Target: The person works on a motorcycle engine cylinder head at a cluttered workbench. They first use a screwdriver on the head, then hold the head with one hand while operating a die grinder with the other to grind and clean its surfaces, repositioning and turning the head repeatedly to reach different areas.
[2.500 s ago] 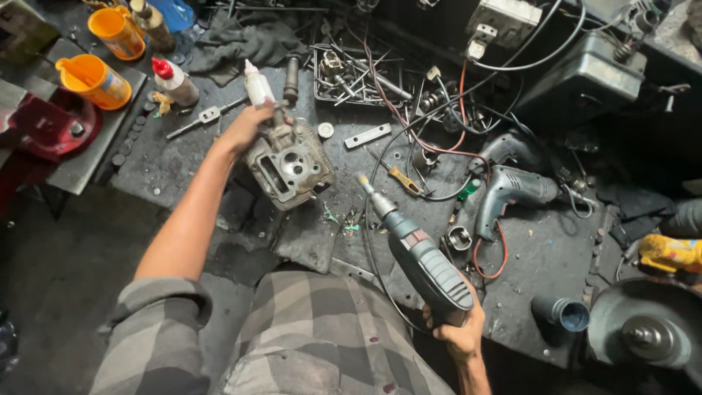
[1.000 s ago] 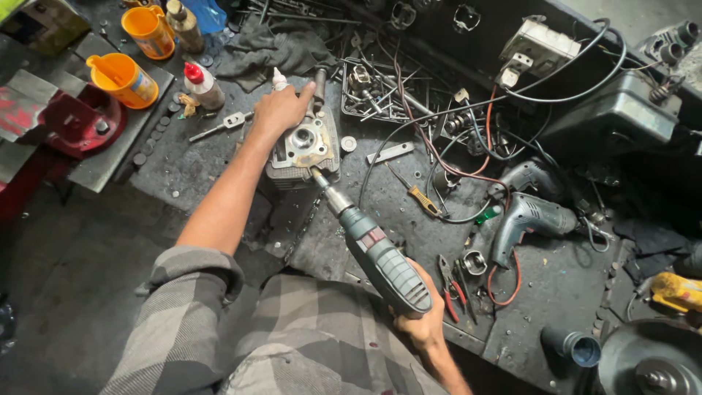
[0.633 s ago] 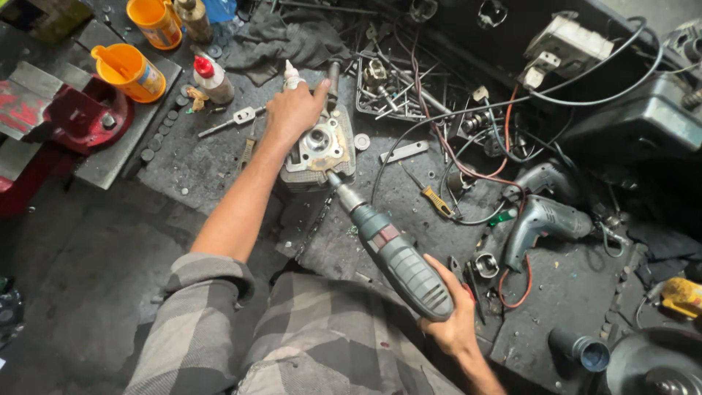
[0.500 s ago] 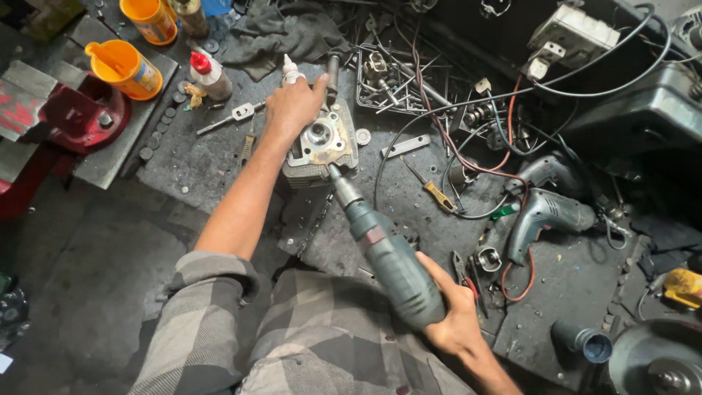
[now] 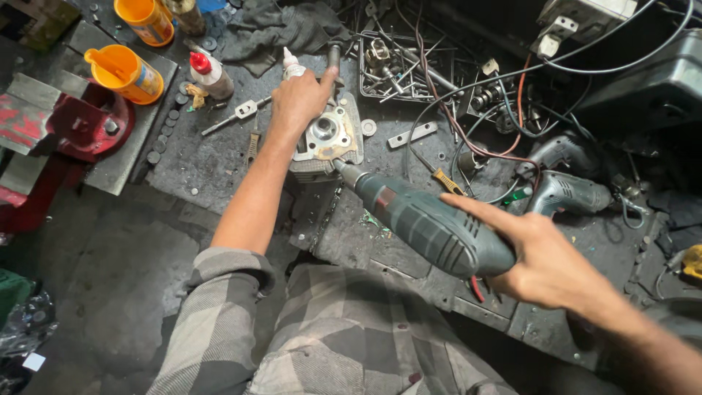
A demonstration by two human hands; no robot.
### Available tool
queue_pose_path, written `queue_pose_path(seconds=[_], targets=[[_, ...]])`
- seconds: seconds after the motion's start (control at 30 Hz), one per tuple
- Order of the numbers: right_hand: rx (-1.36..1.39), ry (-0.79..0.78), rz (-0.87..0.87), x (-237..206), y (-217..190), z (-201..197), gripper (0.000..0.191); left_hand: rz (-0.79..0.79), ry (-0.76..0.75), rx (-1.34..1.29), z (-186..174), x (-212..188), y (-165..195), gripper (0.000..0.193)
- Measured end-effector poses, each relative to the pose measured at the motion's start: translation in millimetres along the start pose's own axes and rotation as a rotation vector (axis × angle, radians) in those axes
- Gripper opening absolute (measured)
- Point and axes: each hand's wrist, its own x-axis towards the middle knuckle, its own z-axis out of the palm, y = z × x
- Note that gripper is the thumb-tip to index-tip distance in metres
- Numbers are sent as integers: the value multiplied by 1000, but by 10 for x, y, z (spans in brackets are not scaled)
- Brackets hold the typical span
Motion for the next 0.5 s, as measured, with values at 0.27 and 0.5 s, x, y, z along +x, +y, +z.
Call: queue_pose_path(seconds=[0.27, 0.5], targets=[[-315, -124, 86, 199, -850, -437, 106, -36, 1, 4, -22, 9, -22, 77], [-387, -130, 196, 130, -847, -394, 105, -32, -23, 8, -102, -4, -16, 79]])
